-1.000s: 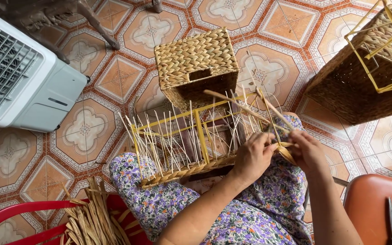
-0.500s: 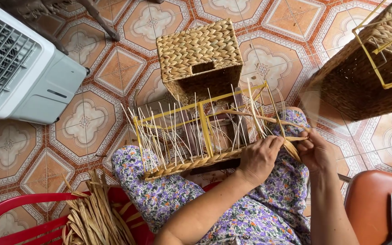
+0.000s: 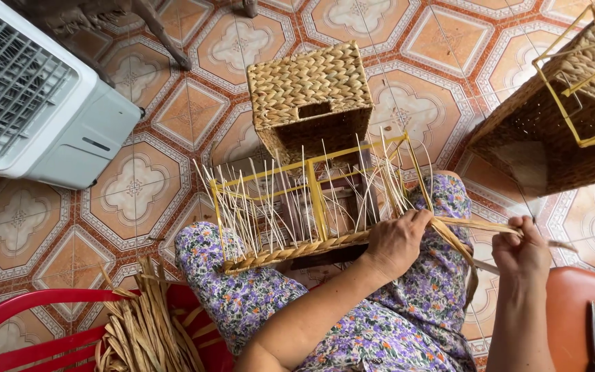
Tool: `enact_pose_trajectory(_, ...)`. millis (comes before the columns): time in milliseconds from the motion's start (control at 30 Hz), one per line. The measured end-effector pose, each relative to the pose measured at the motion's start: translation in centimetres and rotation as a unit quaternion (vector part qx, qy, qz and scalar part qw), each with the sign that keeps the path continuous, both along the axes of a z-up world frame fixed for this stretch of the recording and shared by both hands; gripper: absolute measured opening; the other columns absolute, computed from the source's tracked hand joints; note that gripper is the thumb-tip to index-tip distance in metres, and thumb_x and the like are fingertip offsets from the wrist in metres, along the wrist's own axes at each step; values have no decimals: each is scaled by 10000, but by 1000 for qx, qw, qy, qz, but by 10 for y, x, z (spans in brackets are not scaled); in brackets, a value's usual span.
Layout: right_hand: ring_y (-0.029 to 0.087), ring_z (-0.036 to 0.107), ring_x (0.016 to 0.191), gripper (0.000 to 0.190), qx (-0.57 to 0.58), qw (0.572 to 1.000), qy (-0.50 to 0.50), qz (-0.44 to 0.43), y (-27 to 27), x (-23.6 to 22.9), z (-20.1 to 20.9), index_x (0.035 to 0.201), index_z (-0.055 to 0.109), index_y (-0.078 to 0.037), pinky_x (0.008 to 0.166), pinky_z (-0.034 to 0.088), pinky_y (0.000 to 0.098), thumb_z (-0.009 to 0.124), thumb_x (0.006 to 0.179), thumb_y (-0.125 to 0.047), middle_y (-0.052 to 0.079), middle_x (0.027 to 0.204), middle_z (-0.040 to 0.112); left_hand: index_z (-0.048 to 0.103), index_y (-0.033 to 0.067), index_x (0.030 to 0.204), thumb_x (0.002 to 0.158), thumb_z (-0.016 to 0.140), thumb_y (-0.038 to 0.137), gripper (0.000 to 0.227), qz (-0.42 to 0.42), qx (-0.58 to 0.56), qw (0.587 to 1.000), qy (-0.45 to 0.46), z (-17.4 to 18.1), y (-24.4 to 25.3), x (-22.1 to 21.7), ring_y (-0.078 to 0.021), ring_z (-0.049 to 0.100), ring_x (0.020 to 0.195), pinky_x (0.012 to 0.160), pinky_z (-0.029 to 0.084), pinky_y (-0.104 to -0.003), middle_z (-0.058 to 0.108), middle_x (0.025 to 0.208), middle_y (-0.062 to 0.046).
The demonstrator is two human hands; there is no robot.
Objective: The person weaves a basket by hand, threading and tucking dried plant fibers through a wooden frame and around vertical supports. They pick up additional fibers from a pile on a red chair, incorporating them into the structure while rotating the frame.
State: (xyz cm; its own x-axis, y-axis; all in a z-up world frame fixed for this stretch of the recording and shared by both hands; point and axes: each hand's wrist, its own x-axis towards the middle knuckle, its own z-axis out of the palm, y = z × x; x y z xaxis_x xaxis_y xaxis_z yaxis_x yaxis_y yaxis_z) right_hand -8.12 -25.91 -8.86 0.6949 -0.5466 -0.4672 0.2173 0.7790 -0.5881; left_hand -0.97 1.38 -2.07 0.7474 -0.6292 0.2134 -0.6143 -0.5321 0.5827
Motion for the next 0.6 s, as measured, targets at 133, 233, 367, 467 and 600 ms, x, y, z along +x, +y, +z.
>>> enact_pose_trajectory(133,56,491,524,120,51,994,26,-95,-28,-9,-44,1015,562,-128,552,455,216,568,1106,-206,-14,744,654,578,43,1168,1047,532,34,130,16,-112,993,-43,19,8,8,-179,657,635,509,563,-324,712,873,-124)
enact_pose_trajectory(233,58,534,636,88,8,993,-39,-112,-71,-34,-85,1157,576,-102,697,458,230,581,1197,-180,-7,865,687,595,27,1175,1028,531,42,161,-1,-26,991,130,31,7,14,-205,670,539,435,567,-355,722,789,-137)
enact_pose_trajectory(367,157,703,951,280,-109,985,133,-6,-24,-26,19,1236,598,-58,924,549,302,555,1131,-314,56,1036,762,596,8,1180,1029,512,39,175,-10,-86,985,146,16,-1,18,-200,721,638,551,637,-335,731,856,-148)
enact_pose_trajectory(467,201,716,1026,363,-271,909,245,199,-11,-35,32,1261,664,-21,932,557,352,576,1075,-320,93,1126,771,590,-7,1174,1048,478,51,178,0,-118,974,194,43,-3,23,-191,733,638,596,649,-321,737,952,-156)
enact_pose_trajectory(600,217,715,1095,386,-578,732,202,300,37,-44,53,1287,743,-63,945,547,369,667,1005,-315,111,1209,770,570,-17,1194,1085,402,93,228,19,-77,938,339,60,-4,23,-185,727,594,539,665,-318,735,981,-173)
